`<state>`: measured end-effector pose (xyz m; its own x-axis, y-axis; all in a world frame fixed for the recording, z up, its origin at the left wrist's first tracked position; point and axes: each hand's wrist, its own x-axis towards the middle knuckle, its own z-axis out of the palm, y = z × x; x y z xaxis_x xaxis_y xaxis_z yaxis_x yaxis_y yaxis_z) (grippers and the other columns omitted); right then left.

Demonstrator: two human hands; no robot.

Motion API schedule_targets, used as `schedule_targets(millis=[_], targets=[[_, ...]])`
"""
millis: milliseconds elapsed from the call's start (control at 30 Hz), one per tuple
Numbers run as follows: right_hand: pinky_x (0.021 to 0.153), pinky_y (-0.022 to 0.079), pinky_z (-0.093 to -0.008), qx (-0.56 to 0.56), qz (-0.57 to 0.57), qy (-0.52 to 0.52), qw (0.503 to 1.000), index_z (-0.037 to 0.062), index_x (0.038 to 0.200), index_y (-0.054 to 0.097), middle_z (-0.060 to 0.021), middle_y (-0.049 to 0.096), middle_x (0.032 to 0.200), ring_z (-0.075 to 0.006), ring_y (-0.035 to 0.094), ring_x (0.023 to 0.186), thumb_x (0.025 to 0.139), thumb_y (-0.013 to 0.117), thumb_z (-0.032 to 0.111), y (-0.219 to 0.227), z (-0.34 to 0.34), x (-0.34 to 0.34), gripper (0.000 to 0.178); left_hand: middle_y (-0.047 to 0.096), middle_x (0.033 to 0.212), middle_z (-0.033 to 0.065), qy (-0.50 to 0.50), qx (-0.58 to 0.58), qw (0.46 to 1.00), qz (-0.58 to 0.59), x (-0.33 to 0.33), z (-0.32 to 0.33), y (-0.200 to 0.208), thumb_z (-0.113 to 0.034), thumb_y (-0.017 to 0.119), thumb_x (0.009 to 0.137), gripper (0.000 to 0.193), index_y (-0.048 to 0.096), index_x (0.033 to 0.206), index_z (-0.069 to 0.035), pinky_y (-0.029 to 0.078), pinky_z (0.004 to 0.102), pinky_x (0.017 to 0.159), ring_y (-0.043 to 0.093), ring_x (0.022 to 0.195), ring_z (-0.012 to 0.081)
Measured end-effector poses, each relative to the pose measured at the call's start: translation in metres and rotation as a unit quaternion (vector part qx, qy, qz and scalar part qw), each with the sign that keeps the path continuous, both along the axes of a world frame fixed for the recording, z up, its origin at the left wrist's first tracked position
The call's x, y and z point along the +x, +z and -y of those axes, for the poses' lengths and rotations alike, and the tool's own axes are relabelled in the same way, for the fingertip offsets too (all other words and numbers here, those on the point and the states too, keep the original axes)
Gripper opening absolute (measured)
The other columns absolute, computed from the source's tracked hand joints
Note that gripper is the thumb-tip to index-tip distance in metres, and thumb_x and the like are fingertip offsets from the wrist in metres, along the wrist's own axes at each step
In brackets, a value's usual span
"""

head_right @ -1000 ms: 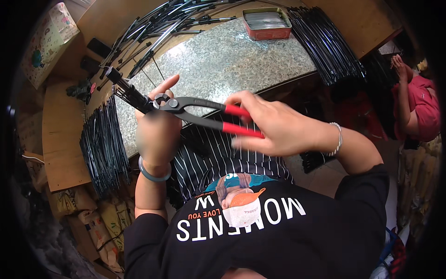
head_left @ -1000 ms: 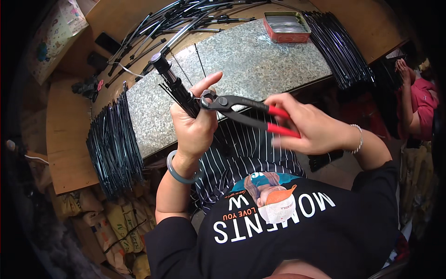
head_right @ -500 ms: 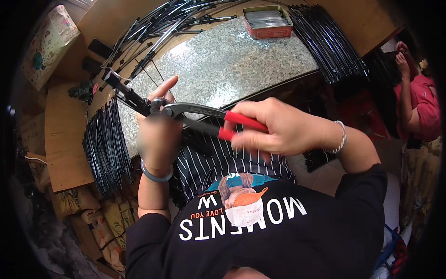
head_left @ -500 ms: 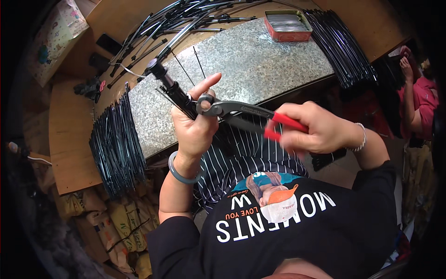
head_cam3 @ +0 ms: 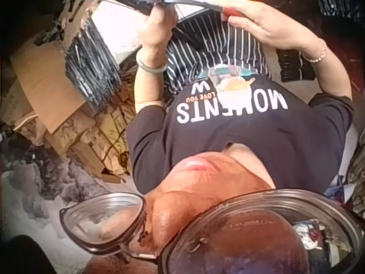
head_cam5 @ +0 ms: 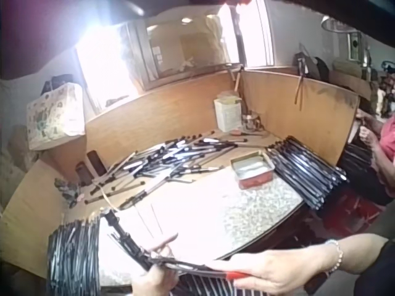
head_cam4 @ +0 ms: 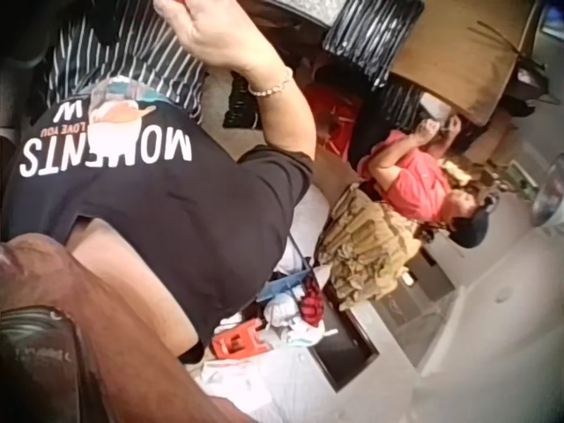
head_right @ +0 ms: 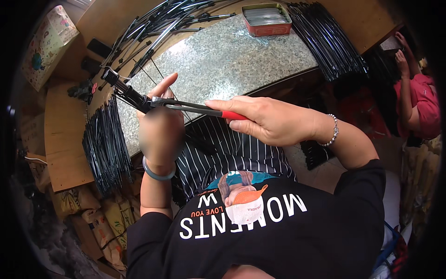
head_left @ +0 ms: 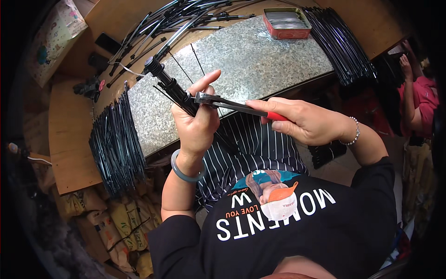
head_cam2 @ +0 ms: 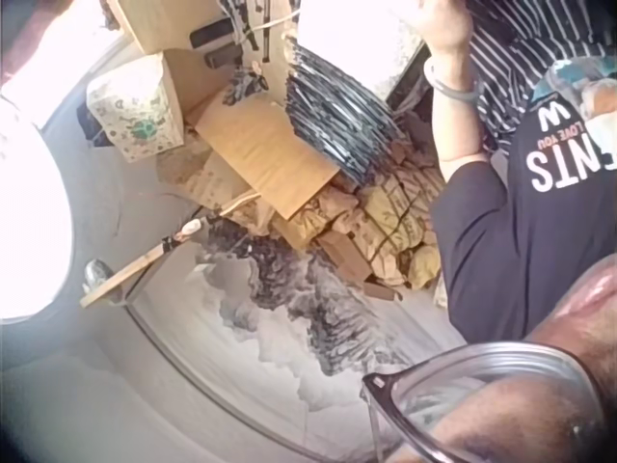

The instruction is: The person gathers sets of umbrella ribs, threads wire through their ends, attaches them around umbrella runners, and tightens the wire using pliers.

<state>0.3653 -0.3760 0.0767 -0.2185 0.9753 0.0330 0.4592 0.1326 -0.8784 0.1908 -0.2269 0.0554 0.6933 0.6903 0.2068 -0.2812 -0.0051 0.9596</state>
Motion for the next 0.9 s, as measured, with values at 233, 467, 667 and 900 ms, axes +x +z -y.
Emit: schedule_targets(millis=[233, 467, 667, 900], targets=[[0.059, 0.045, -0.0319, -0.039, 0.061, -0.037, 0.997, 0.0008, 0.110, 0.052, -0.0117, 0.054, 0.074, -0.0236, 0.053, 0.062, 0.093, 0.046, 0.021, 0.010, 0.000, 0.012, 0.027, 0.042, 0.055, -0.0058, -0.015, 0.068, 0.997, -0.031, -0.004, -0.009, 0.000, -0.011, 0.053, 0.089, 0.033, 0.052, 0.114, 0.010, 0.025, 0.0165, 0.036, 0.035, 0.040, 0.0001], [0.056, 0.043, -0.0355, -0.160, 0.166, -0.032, 0.973, 0.0004, 0.089, 0.050, -0.0124, 0.054, 0.066, -0.0279, 0.054, 0.059, 0.092, 0.049, 0.029, 0.054, -0.008, 0.017, 0.028, 0.044, 0.057, -0.0057, 0.007, 0.251, 0.963, -0.099, -0.004, -0.017, 0.007, -0.009, 0.052, 0.088, 0.031, 0.054, 0.115, 0.008, 0.023, 0.0160, 0.038, 0.035, 0.042, -0.0004], [0.067, 0.042, -0.0352, -0.012, 0.160, -0.122, 0.980, 0.0009, 0.097, 0.051, -0.0151, 0.054, 0.086, -0.0297, 0.054, 0.077, 0.089, 0.054, 0.028, -0.005, -0.020, 0.036, 0.028, 0.038, 0.052, -0.0048, -0.119, -0.180, 0.969, 0.121, -0.011, -0.027, 0.016, -0.007, 0.045, 0.091, 0.034, 0.049, 0.125, -0.004, 0.028, 0.0167, 0.036, 0.035, 0.041, 0.0017], [0.091, 0.033, -0.0375, 0.147, 0.460, -0.350, 0.802, 0.0047, 0.110, 0.053, -0.0128, 0.048, 0.108, -0.0284, 0.043, 0.106, 0.078, 0.063, 0.023, -0.073, -0.023, 0.058, 0.039, 0.029, 0.052, -0.0050, -0.118, -0.275, 0.929, 0.217, 0.005, -0.027, 0.015, -0.012, 0.040, 0.095, 0.030, 0.045, 0.124, -0.004, 0.027, 0.0171, 0.032, 0.028, 0.039, 0.0029]])
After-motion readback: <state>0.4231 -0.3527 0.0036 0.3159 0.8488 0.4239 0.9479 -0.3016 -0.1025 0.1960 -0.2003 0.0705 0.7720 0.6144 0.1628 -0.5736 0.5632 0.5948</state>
